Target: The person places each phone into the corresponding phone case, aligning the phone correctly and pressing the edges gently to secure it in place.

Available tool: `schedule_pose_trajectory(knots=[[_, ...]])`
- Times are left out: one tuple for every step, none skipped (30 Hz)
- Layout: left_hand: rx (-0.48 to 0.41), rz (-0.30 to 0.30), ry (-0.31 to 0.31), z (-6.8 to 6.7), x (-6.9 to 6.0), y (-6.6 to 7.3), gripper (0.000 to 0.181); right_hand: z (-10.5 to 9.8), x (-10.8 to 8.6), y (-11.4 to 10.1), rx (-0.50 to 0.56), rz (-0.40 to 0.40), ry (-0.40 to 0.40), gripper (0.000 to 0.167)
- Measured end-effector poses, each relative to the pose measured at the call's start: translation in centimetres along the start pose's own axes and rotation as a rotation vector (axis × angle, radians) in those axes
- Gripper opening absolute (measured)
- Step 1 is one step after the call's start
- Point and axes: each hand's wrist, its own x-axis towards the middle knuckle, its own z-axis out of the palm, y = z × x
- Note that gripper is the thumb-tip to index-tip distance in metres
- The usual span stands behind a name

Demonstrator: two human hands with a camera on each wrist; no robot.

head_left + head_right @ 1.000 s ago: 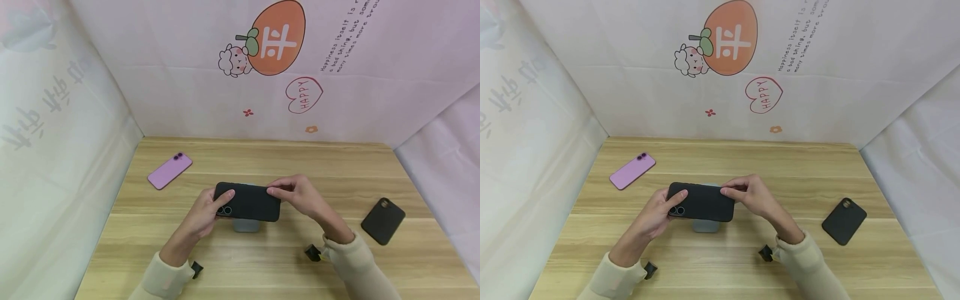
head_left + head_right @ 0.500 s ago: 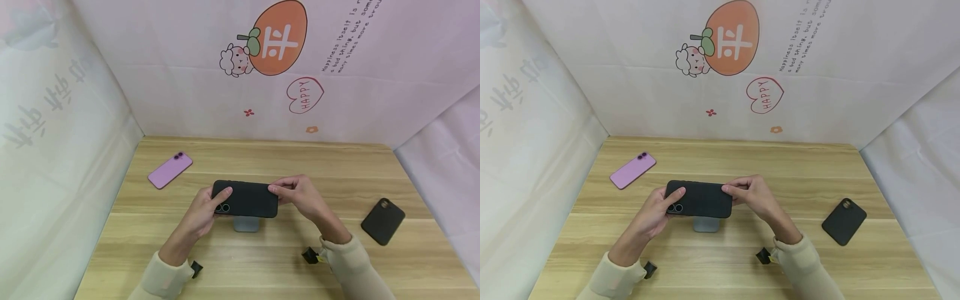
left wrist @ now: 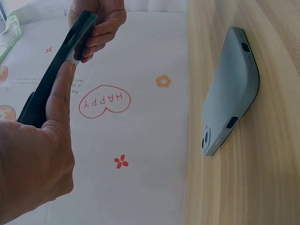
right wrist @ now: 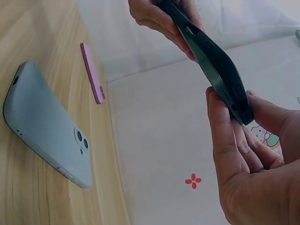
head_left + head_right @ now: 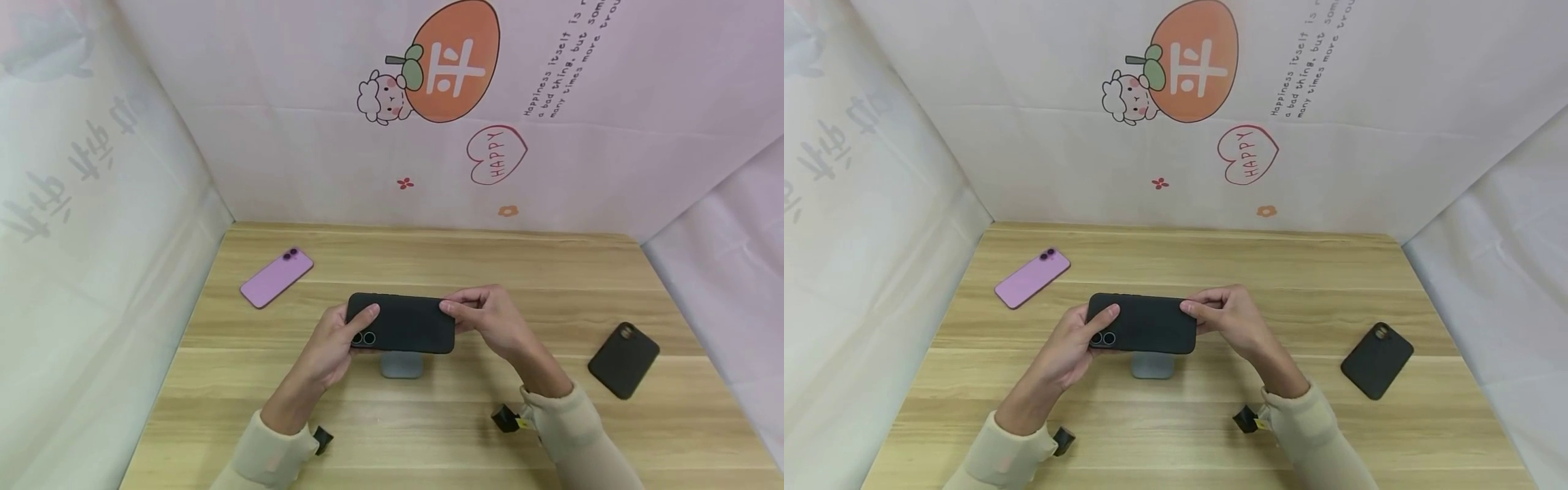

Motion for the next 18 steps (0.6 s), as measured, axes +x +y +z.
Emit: schedule_pose_trajectory(knots=[[0.0, 0.0, 0.001, 0.01, -0.01, -0.02, 0.038, 0.02, -0.02, 0.04, -0.001, -0.005, 0.001, 0.022], [-0.002, 0.0, 0.002, 0.04, -0.02, -0.03, 0.038, 0.06, -0.05, 0.06, 0.0, -0.009, 0.002, 0.022], [-0.002, 0.0, 0.004, 0.05, -0.03, -0.05, 0.038, 0.09, -0.08, 0.07, 0.0, -0.014, 0.002, 0.021], [-0.004, 0.0, 0.005, 0.09, -0.02, -0.03, 0.038, 0.11, -0.09, 0.07, 0.003, -0.018, 0.002, 0.021], [-0.007, -0.001, 0.005, 0.14, -0.01, -0.01, 0.038, 0.16, -0.1, 0.08, 0.004, -0.022, 0.004, 0.02], [-0.01, -0.001, 0.003, 0.16, 0.01, -0.01, 0.038, 0.19, -0.11, 0.08, 0.005, -0.025, 0.006, 0.02], [-0.011, 0.0, 0.003, 0.17, 0.02, 0.0, 0.038, 0.24, -0.13, 0.08, 0.007, -0.033, 0.005, 0.019], [-0.013, -0.001, 0.003, 0.19, 0.01, 0.0, 0.038, 0.26, -0.16, 0.1, 0.007, -0.038, 0.006, 0.018], [-0.014, -0.001, 0.002, 0.18, 0.01, -0.01, 0.038, 0.3, -0.18, 0.12, 0.011, -0.04, 0.007, 0.018], [-0.014, -0.002, 0.002, 0.16, 0.01, -0.03, 0.039, 0.36, -0.2, 0.15, 0.019, -0.04, 0.01, 0.018], [-0.014, -0.003, 0.004, 0.17, 0.0, -0.03, 0.039, 0.41, -0.23, 0.18, 0.03, -0.038, 0.013, 0.018], [-0.014, -0.003, 0.007, 0.17, -0.01, -0.02, 0.039, 0.47, -0.25, 0.23, 0.039, -0.033, 0.022, 0.017], [-0.016, -0.004, 0.01, 0.19, -0.02, 0.0, 0.039, 0.55, -0.28, 0.27, 0.055, -0.027, 0.027, 0.018], [-0.019, -0.005, 0.015, 0.22, -0.03, 0.02, 0.038, 0.64, -0.31, 0.32, 0.072, -0.015, 0.036, 0.017], [-0.022, -0.007, 0.022, 0.24, -0.04, 0.06, 0.038, 0.73, -0.34, 0.39, 0.088, -0.003, 0.044, 0.018], [-0.024, -0.008, 0.029, 0.26, -0.04, 0.1, 0.037, 0.82, -0.38, 0.46, 0.103, 0.007, 0.053, 0.017], [-0.028, -0.009, 0.037, 0.28, -0.03, 0.13, 0.037, 0.91, -0.42, 0.52, 0.116, 0.018, 0.058, 0.017], [-0.029, -0.009, 0.05, 0.27, -0.02, 0.17, 0.037, 1.0, -0.46, 0.59, 0.123, 0.029, 0.063, 0.018]])
